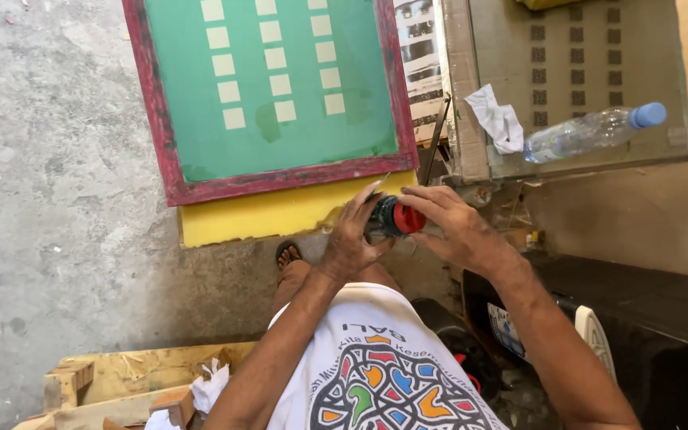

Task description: Cleaning ink residue from a screen printing frame using a scraper and cloth.

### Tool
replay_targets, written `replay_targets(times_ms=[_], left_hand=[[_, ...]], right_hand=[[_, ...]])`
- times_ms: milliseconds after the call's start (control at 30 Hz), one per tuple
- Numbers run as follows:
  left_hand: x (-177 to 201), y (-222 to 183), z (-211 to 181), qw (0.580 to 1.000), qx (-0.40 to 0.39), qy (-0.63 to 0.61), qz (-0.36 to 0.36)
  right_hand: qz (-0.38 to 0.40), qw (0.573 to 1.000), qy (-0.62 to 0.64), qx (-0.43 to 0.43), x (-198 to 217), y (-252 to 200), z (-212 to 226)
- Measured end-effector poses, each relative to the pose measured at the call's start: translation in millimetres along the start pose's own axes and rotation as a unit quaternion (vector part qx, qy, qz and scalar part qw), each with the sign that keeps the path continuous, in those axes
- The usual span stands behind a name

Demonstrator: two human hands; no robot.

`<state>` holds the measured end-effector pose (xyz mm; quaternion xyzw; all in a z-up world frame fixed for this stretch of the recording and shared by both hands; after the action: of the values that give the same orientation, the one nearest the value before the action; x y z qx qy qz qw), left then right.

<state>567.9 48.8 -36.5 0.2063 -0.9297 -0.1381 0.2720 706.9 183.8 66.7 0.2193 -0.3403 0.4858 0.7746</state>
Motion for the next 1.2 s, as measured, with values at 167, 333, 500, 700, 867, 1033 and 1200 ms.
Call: replay_targets(times_ms=[167, 333, 500, 700, 867, 1033, 1200], left_hand=[[28, 4, -11, 0.999, -0.042, -0.007, 0.027], [41, -8, -15, 0.997, -0.073, -0.016, 0.020], [53, -14, -18, 0.997, -0.076, -0.029, 0.011], [58, -12, -23, 0.995, -0.092, -0.040, 0.001], [58, -4, -33, 0.991, -0.131, -0.028, -0.004], [55, 2, -38, 0.988, -0.151, -0.023, 0.005], [57, 3, -41, 0.988, -0.141, -0.041, 0.048]], right_hand=[[0.047, 0.997, -0.051, 0.028, -7, 4, 29], [0.013, 0.997, -0.073, 0.019, -15, -1, 47], [-0.047, 0.996, -0.061, -0.034, -35, -9, 66], [-0.169, 0.979, -0.040, -0.110, -53, -20, 87], [-0.252, 0.952, -0.065, -0.160, -53, -24, 95], [-0.235, 0.940, -0.018, -0.246, -34, -25, 96], [-0.205, 0.954, 0.053, -0.211, -33, -35, 83]])
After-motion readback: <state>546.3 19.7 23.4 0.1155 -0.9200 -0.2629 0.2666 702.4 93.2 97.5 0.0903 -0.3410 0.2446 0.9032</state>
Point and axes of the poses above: each hand's wrist, its own y-axis towards the middle knuckle, its own x-axis out of the back of the hand, z = x × y, the point moved 4 cm from there along y, towards the middle knuckle, and after that the axes turned 6 degrees about -x, right-handed, at the moved point
